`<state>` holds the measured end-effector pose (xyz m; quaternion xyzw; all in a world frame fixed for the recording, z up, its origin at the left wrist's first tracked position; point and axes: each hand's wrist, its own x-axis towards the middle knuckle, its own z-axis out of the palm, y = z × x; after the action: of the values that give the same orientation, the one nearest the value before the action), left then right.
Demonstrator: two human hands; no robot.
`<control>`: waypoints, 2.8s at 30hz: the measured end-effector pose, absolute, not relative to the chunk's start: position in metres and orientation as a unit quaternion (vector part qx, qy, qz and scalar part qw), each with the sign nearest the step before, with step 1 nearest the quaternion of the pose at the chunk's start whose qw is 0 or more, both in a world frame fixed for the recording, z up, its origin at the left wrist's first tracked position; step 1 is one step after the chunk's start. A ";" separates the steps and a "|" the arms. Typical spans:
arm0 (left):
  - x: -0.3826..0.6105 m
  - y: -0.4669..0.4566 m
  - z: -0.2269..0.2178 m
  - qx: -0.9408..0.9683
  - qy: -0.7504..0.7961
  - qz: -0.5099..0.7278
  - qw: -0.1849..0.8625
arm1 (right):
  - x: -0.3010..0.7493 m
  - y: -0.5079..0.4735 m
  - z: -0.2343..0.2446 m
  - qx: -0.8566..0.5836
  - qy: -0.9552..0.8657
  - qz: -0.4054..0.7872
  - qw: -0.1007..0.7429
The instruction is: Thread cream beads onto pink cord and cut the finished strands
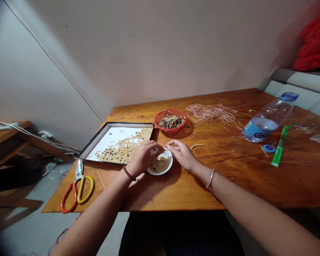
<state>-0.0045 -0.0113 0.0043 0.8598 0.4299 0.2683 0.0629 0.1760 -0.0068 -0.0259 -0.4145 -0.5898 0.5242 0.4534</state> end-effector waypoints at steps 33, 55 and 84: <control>-0.006 -0.011 0.007 0.811 0.456 0.343 0.130 | 0.184 -0.003 -0.020 -0.446 -0.386 0.652 0.476; -0.007 -0.015 0.016 0.828 0.398 0.308 0.246 | 0.183 -0.003 -0.020 -0.443 -0.469 0.649 0.403; -0.003 -0.019 0.012 0.825 0.411 0.299 0.247 | 0.179 -0.006 -0.024 -0.425 -0.544 0.628 0.359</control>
<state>-0.0028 -0.0186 0.0118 0.8245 0.4114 0.2994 0.2475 0.1792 -0.0062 -0.0240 -0.4250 -0.5437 0.6284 0.3590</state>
